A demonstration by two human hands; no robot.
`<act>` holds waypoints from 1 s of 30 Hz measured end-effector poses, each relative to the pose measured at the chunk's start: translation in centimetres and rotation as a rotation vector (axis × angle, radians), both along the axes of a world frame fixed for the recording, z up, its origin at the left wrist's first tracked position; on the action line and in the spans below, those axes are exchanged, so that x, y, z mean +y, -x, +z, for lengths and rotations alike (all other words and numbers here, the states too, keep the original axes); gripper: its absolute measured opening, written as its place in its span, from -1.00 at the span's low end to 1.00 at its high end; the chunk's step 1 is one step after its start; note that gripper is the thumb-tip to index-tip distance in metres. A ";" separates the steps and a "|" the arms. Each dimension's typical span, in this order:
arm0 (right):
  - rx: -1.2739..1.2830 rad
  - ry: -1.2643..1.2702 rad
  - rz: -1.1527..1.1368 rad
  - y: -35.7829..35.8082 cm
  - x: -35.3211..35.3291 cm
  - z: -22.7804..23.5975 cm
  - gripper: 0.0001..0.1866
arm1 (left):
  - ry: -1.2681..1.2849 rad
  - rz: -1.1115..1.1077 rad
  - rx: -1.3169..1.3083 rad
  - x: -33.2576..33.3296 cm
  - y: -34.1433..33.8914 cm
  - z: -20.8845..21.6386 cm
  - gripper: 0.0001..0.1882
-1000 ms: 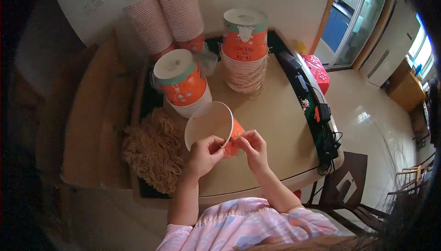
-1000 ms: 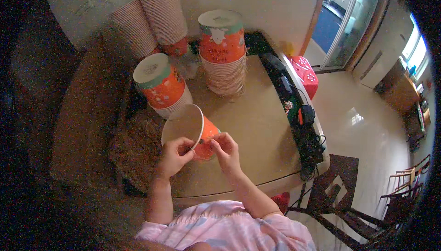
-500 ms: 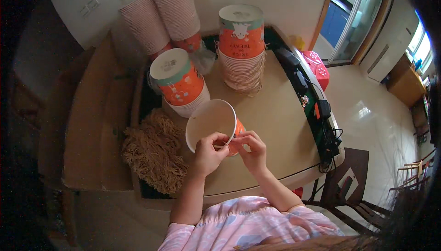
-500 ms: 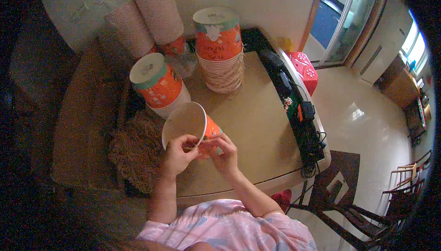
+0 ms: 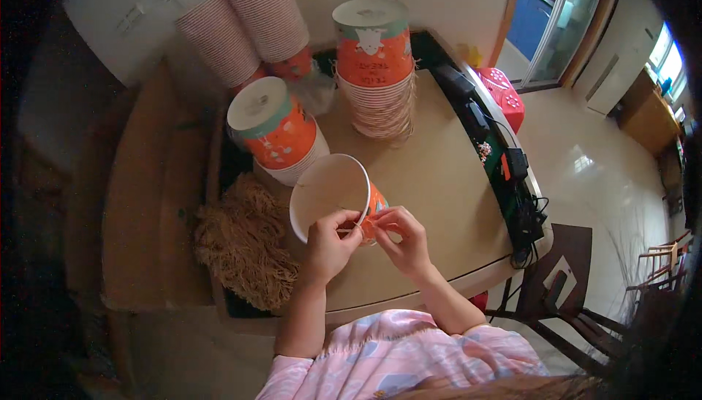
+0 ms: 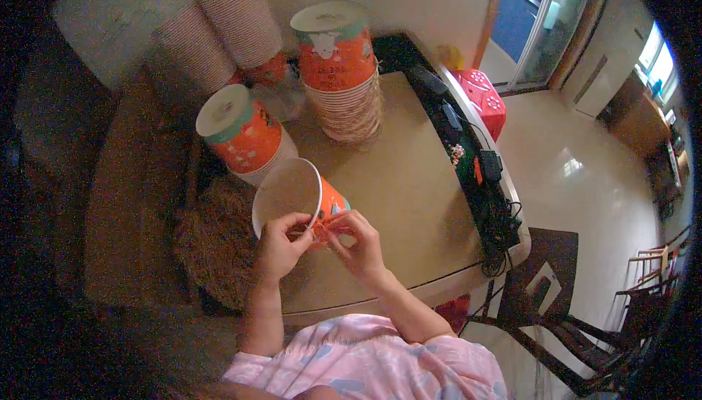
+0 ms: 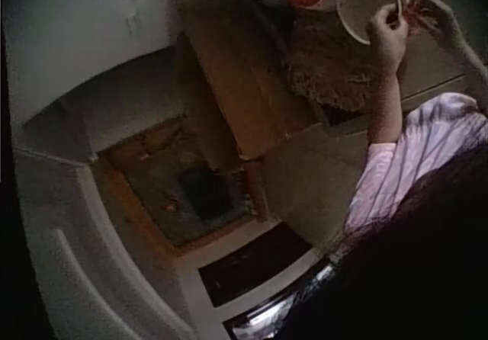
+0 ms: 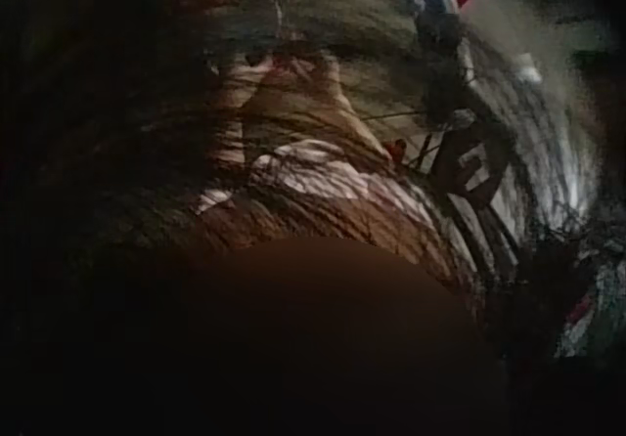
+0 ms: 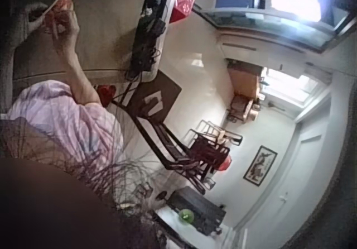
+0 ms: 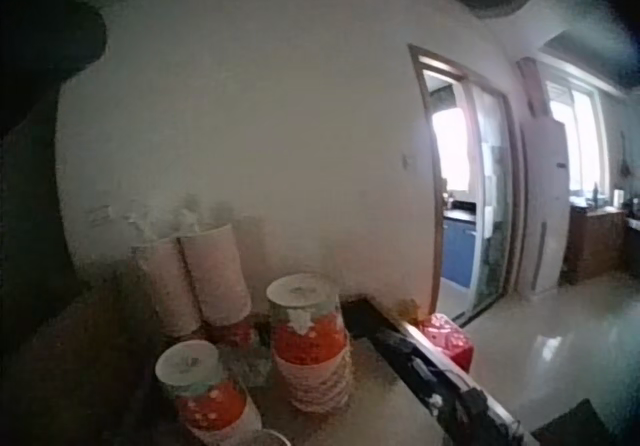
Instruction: Threading a thin string through a pre-punched hole in the side of a large paper container to create a handle.
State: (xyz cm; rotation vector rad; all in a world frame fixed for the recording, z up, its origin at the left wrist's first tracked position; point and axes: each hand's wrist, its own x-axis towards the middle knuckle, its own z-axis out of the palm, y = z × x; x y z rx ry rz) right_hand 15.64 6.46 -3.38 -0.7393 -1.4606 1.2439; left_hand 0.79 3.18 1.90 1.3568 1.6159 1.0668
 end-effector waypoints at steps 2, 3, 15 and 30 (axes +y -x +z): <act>0.038 0.042 0.059 -0.2 0.0 0.8 -0.88 | 0.015 -0.007 -0.017 0.1 -0.2 0.3 -0.78; 0.039 0.044 0.056 -0.3 0.0 1.0 -0.88 | 0.029 -0.011 -0.036 0.1 -0.2 0.4 -0.77; -0.018 0.169 0.109 -0.7 0.2 1.3 -0.92 | -0.001 -0.036 -0.011 -0.1 -0.4 -0.4 -0.74; -0.042 0.202 0.096 -0.6 0.2 0.8 -0.92 | -0.028 -0.040 0.038 -0.3 -0.6 -0.6 -0.73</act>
